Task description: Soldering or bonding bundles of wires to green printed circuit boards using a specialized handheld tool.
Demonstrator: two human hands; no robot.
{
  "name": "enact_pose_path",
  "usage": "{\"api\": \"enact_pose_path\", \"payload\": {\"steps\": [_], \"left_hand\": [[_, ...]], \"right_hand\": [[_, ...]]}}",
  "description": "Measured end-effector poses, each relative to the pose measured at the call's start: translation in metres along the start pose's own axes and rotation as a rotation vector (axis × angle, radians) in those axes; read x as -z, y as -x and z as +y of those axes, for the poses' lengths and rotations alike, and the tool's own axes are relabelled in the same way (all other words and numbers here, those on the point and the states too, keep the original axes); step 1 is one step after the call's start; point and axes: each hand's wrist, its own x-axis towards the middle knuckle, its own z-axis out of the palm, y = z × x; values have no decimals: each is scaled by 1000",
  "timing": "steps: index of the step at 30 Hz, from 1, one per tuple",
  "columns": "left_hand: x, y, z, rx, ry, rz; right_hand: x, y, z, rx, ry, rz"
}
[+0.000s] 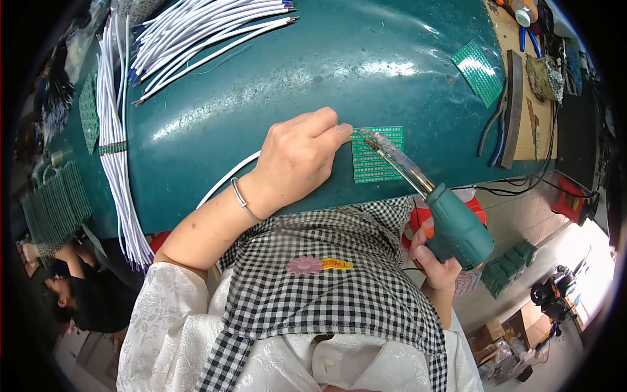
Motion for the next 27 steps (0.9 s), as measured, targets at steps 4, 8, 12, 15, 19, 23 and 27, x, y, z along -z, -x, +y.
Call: {"api": "enact_pose_path", "payload": {"steps": [4, 8, 12, 15, 19, 23, 27], "left_hand": [[0, 0, -1, -2, 1, 6], [-1, 0, 0, 0, 4, 0], [-1, 0, 0, -3, 7, 4], [-1, -1, 0, 1, 11, 3], [-1, -2, 0, -1, 13, 2], [-1, -1, 0, -2, 0, 2], [0, 0, 0, 2, 2, 5]], "right_hand": [[-2, -2, -1, -19, 38, 10], [-3, -5, -4, -10, 91, 10], [-3, -7, -4, -36, 105, 27], [1, -8, -4, -4, 228, -13], [-1, -11, -4, 96, 457, 5], [-3, -16, -6, 231, 731, -29], [3, -10, -10, 164, 773, -92]]}}
